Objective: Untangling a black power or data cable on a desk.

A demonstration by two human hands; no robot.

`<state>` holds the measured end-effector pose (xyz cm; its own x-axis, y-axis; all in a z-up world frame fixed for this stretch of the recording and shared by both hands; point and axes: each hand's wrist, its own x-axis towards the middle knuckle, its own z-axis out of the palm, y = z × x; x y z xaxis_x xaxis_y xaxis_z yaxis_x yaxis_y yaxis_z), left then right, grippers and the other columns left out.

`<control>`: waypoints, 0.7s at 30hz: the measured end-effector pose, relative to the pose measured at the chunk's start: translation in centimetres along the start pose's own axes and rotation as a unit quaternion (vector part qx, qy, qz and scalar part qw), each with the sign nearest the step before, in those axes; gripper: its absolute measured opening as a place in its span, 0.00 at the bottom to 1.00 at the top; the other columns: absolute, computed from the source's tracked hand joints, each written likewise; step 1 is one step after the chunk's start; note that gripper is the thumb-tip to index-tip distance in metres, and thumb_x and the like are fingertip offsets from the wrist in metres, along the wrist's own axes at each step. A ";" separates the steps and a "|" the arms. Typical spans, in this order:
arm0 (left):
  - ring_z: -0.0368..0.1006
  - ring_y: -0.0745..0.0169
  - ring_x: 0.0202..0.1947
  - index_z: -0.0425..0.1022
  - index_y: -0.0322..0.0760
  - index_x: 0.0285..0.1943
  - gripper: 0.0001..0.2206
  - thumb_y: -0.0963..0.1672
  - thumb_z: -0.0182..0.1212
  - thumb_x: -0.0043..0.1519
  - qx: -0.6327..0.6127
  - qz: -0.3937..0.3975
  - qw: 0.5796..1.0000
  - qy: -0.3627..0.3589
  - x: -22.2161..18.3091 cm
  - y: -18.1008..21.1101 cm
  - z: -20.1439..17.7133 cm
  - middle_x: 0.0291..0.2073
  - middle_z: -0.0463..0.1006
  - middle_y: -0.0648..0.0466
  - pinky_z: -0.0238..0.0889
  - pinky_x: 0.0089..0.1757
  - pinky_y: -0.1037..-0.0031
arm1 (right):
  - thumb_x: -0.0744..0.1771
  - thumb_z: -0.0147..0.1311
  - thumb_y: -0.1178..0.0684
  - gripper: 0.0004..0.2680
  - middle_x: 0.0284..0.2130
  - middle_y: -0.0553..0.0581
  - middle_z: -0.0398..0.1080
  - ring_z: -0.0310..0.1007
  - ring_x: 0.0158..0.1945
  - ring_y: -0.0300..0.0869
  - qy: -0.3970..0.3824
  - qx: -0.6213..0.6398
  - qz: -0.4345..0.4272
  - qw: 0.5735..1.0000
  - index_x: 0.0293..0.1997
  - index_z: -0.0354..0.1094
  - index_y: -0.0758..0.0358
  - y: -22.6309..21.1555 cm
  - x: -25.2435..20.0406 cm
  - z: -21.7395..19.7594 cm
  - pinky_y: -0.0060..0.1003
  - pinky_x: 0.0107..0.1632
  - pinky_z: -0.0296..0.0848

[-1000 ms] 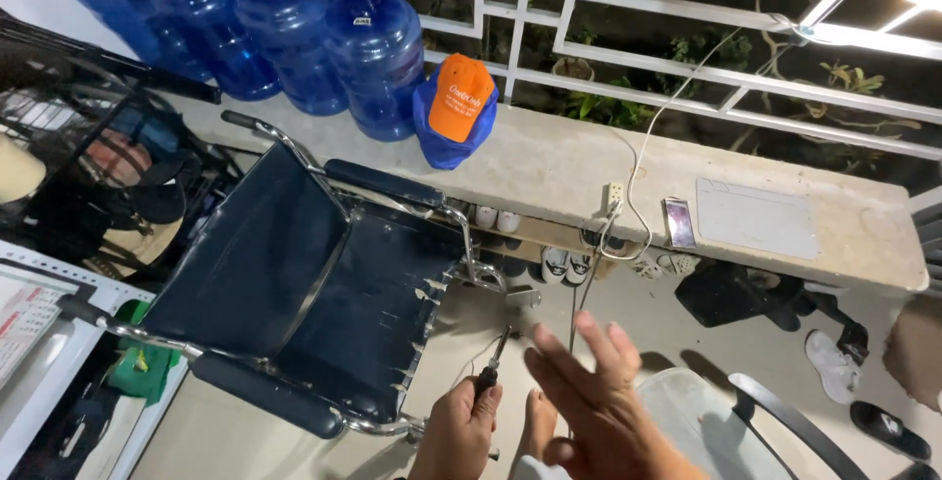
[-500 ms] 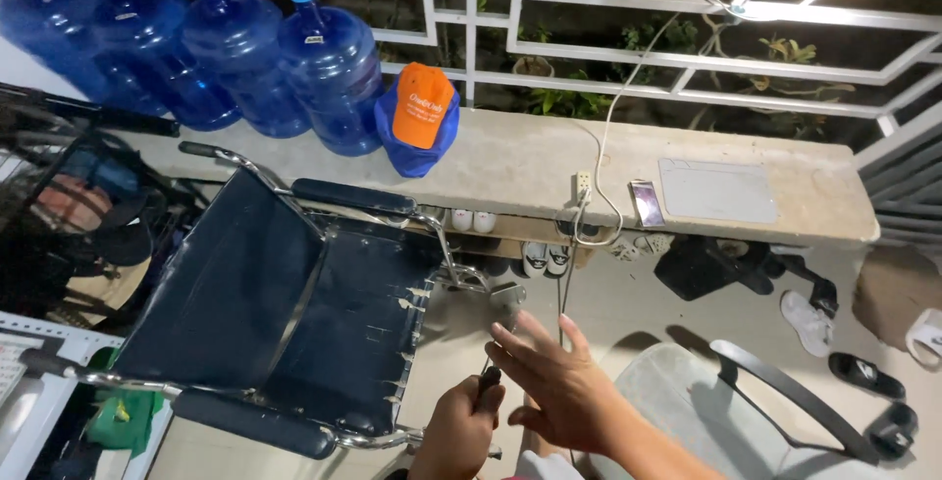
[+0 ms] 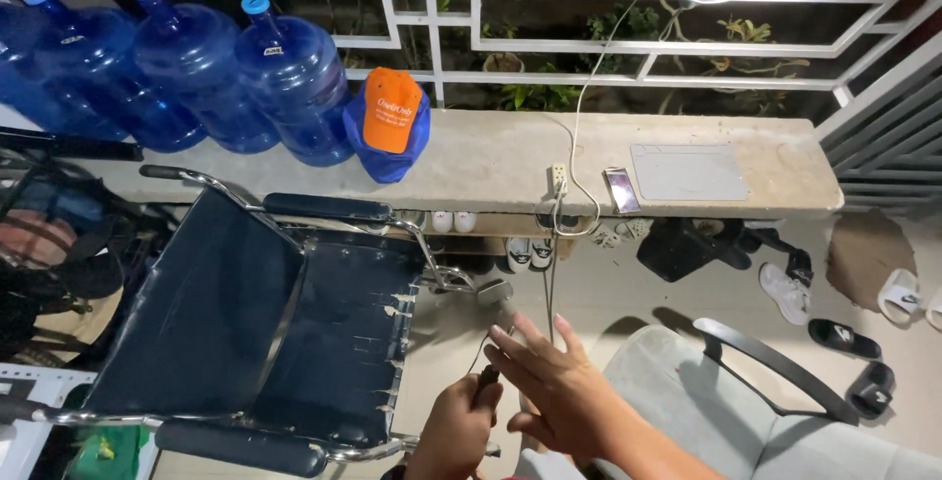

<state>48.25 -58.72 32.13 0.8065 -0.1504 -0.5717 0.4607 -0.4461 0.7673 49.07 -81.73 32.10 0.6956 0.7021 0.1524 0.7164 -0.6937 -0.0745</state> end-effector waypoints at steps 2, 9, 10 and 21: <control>0.73 0.62 0.30 0.75 0.42 0.38 0.16 0.51 0.60 0.78 0.009 -0.003 1.000 0.006 -0.1 0.0 -0.3 0.29 0.80 0.56 0.66 0.40 0.64 | 0.61 0.81 0.35 0.47 0.88 0.58 0.47 0.39 0.87 0.68 -0.063 0.018 0.063 0.996 0.88 0.50 0.55 -0.6 1.0 -4.4 0.89 0.71 0.45; 0.69 0.62 0.28 0.70 0.42 0.34 0.21 0.53 0.60 0.79 -0.001 -0.012 1.000 0.024 -0.4 0.6 -1.0 0.28 0.78 0.56 0.65 0.37 0.64 | 0.48 0.53 0.52 0.48 0.85 0.64 0.59 0.51 0.89 0.75 0.202 0.014 0.101 0.974 0.85 0.55 0.55 0.1 -2.7 -5.1 0.84 0.83 0.41; 0.69 0.62 0.28 0.70 0.42 0.34 0.21 0.53 0.60 0.79 -0.002 -0.013 1.000 0.025 -0.4 0.8 -1.1 0.28 0.78 0.56 0.65 0.37 0.64 | 0.48 0.53 0.52 0.48 0.85 0.64 0.59 0.51 0.89 0.75 0.200 0.015 0.100 0.974 0.85 0.55 0.55 0.4 -2.8 -3.3 0.84 0.83 0.41; 0.70 0.62 0.30 0.72 0.41 0.35 0.20 0.52 0.60 0.80 -0.030 -0.031 0.999 0.019 -1.2 2.7 -1.2 0.28 0.77 0.56 0.67 0.36 0.66 | 0.77 0.21 0.24 0.34 0.87 0.66 0.55 0.45 0.92 0.69 0.228 0.056 0.056 0.970 0.89 0.51 0.58 0.0 -0.8 -1.3 0.84 0.81 0.48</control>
<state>48.98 -58.68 35.26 0.7886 -0.0899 -0.6083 0.5310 -0.3993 0.7474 48.45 -82.47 33.24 0.6911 0.4614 0.5564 0.6573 -0.7213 -0.2183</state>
